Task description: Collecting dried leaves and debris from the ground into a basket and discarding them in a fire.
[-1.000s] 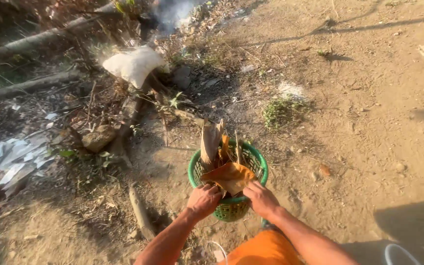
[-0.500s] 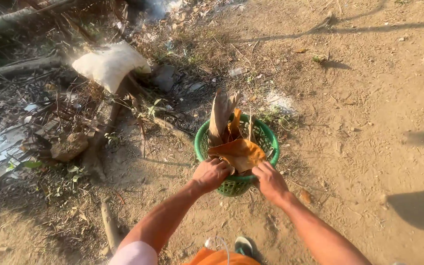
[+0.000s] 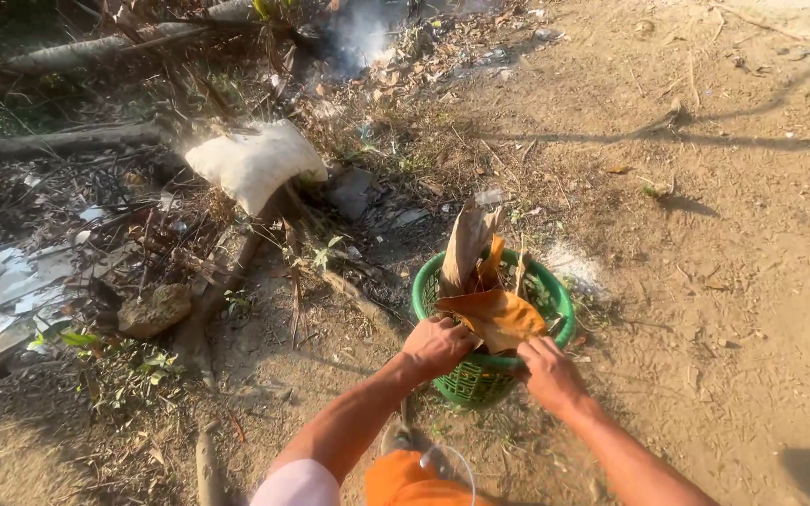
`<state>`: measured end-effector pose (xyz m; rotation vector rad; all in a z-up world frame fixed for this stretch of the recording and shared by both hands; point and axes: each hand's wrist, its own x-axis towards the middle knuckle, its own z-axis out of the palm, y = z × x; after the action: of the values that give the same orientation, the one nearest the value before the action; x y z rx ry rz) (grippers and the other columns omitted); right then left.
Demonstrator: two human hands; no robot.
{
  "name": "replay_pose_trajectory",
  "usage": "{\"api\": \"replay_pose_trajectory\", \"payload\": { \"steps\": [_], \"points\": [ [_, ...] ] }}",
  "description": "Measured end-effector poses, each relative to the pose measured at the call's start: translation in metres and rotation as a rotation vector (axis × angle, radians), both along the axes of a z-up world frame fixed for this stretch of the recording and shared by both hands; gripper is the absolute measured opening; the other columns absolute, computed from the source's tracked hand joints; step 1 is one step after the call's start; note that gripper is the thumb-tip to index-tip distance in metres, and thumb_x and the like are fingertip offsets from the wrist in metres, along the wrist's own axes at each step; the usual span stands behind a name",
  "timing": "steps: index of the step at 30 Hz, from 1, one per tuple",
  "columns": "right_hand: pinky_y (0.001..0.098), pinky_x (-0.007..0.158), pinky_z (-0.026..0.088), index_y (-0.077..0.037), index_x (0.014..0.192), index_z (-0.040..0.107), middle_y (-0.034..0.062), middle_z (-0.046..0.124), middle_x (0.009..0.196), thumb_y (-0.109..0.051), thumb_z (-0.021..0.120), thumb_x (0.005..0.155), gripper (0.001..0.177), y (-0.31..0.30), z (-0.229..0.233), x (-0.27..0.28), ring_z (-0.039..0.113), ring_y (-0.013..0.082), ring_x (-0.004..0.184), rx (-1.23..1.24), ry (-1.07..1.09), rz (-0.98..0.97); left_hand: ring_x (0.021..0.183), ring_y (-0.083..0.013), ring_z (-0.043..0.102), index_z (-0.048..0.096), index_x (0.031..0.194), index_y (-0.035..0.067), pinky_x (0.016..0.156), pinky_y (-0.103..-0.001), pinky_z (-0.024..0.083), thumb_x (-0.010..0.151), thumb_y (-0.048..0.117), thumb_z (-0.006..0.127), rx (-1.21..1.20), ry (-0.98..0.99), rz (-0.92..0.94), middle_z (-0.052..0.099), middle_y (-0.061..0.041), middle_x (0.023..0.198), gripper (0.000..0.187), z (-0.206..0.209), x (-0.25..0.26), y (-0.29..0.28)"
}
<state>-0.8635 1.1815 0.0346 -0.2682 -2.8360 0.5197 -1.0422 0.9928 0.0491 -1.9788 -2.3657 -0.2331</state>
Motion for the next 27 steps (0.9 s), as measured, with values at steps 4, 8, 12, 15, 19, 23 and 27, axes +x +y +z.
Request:
{"api": "replay_pose_trajectory", "payload": {
  "steps": [4, 8, 12, 15, 19, 23, 27],
  "points": [
    [0.0441, 0.082, 0.055, -0.006, 0.096, 0.062, 0.0081, 0.065, 0.103, -0.011, 0.069, 0.083, 0.016, -0.007, -0.012, -0.040, 0.062, 0.0298, 0.102, 0.031, 0.004, -0.024, 0.098, -0.0239, 0.067, 0.072, 0.117, 0.023, 0.086, -0.041, 0.054, 0.100, 0.029, 0.061, -0.017, -0.014, -0.039, 0.070, -0.001, 0.107, 0.020, -0.010, -0.051, 0.000],
    [0.0419, 0.088, 0.056, -0.007, 0.095, 0.064, 0.0079, 0.066, 0.107, -0.014, 0.071, 0.080, 0.018, 0.022, -0.001, -0.107, 0.063, 0.0274, 0.104, 0.084, 0.041, -0.029, 0.093, -0.0282, 0.067, 0.075, 0.106, 0.023, 0.081, -0.044, 0.053, 0.090, 0.030, 0.064, 0.122, 0.057, -0.075, 0.070, -0.006, 0.105, 0.021, 0.012, -0.114, 0.029],
    [0.0401, 0.089, 0.057, -0.008, 0.090, 0.063, 0.0020, 0.067, 0.104, -0.013, 0.070, 0.087, 0.010, 0.055, -0.008, -0.147, 0.063, 0.0222, 0.106, 0.011, -0.070, -0.054, 0.099, -0.0254, 0.068, 0.073, 0.104, 0.019, 0.092, -0.042, 0.053, 0.096, 0.031, 0.063, 0.007, 0.004, -0.070, 0.070, -0.003, 0.100, 0.018, 0.009, -0.154, 0.059],
    [0.0398, 0.088, 0.057, -0.007, 0.090, 0.062, 0.0018, 0.066, 0.105, -0.011, 0.069, 0.088, 0.008, 0.096, -0.020, -0.173, 0.062, 0.0212, 0.106, 0.007, -0.022, -0.023, 0.100, -0.0236, 0.069, 0.074, 0.103, 0.021, 0.095, -0.042, 0.053, 0.095, 0.025, 0.062, -0.046, 0.066, -0.044, 0.071, -0.001, 0.102, 0.014, 0.010, -0.175, 0.095],
    [0.0394, 0.085, 0.057, -0.008, 0.094, 0.062, 0.0029, 0.065, 0.102, -0.021, 0.072, 0.089, 0.017, 0.162, -0.012, -0.215, 0.061, 0.0215, 0.102, 0.001, -0.098, 0.003, 0.100, -0.0269, 0.068, 0.074, 0.109, 0.022, 0.085, -0.044, 0.054, 0.092, 0.025, 0.064, 0.027, 0.059, 0.004, 0.070, -0.003, 0.105, 0.020, 0.020, -0.209, 0.161],
    [0.0439, 0.083, 0.056, -0.007, 0.094, 0.062, 0.0071, 0.064, 0.099, -0.022, 0.076, 0.085, 0.023, 0.260, 0.017, -0.231, 0.061, 0.0267, 0.101, 0.055, -0.018, 0.103, 0.103, -0.0271, 0.067, 0.077, 0.105, 0.023, 0.085, -0.044, 0.055, 0.090, 0.023, 0.063, 0.035, 0.043, 0.061, 0.070, -0.003, 0.114, 0.021, 0.039, -0.217, 0.245],
    [0.0457, 0.083, 0.056, -0.006, 0.096, 0.061, 0.0104, 0.065, 0.104, -0.021, 0.074, 0.087, 0.022, 0.360, 0.048, -0.247, 0.063, 0.0279, 0.102, 0.080, 0.043, 0.222, 0.106, -0.0263, 0.067, 0.077, 0.106, 0.020, 0.091, -0.044, 0.055, 0.093, 0.023, 0.062, -0.131, 0.048, 0.150, 0.070, -0.003, 0.109, 0.020, 0.062, -0.213, 0.322]
  ]
}}
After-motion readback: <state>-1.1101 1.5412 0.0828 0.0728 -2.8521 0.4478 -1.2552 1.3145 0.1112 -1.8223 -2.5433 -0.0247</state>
